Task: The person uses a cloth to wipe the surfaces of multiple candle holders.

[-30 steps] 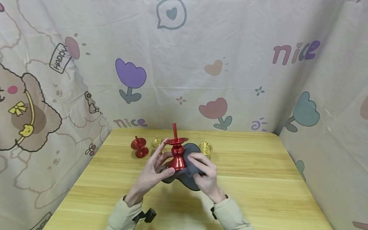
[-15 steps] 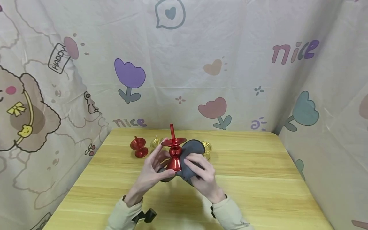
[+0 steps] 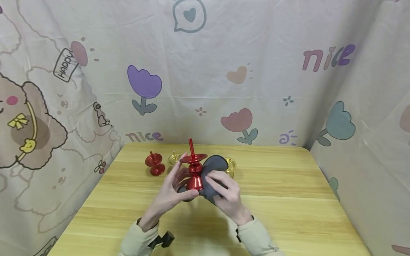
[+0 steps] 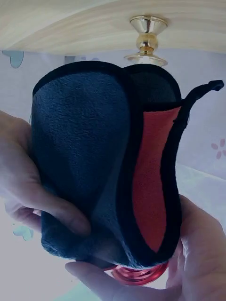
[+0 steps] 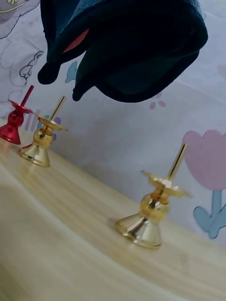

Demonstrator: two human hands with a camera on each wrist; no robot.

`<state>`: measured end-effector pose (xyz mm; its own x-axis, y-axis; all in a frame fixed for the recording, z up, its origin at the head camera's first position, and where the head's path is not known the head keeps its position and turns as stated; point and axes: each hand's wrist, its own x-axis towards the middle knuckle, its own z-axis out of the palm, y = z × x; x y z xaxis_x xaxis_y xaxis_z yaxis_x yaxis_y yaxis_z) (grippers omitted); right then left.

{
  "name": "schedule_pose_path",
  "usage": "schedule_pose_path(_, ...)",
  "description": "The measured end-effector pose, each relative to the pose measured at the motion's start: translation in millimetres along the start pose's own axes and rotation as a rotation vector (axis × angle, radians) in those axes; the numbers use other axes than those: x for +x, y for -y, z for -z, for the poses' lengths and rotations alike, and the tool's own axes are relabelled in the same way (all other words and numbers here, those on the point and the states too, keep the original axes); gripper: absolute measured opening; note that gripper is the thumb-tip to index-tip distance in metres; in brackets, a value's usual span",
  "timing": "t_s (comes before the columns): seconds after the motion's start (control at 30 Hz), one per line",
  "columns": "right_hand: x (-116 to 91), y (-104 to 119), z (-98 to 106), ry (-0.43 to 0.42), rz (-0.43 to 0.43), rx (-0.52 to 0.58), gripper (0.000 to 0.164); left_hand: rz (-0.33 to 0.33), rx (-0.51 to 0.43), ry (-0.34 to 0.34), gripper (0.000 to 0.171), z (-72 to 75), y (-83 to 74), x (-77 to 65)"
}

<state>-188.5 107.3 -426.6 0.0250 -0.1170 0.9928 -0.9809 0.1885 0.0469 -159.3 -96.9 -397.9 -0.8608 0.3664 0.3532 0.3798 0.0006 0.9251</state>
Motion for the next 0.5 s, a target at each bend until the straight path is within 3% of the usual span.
schedule_pose_path(0.1,7,3,0,0.006,0.053,-0.037,0.017,-0.053,-0.015,0.007,0.102,1.9,-1.5,-0.7)
schedule_pose_path(0.2,8,4,0,-0.006,0.044,-0.001,0.016,-0.102,-0.044,0.03,0.099,4.2,-1.7,-1.9)
schedule_pose_path(0.27,4,4,0,-0.024,-0.02,0.062,0.018,-0.131,-0.082,0.052,0.096,5.4,-2.0,-2.6)
schedule_pose_path(0.37,-3,3,1,-0.064,-0.176,0.191,0.035,-0.167,-0.11,0.089,0.094,6.7,-1.9,-3.4)
schedule_pose_path(0.43,-7,3,1,-0.093,-0.26,0.246,0.046,-0.167,-0.104,0.107,0.093,7.0,-2.6,-3.5)
schedule_pose_path(0.5,-10,2,1,-0.107,-0.293,0.258,0.051,-0.147,-0.09,0.125,0.094,6.9,-3.3,-3.5)
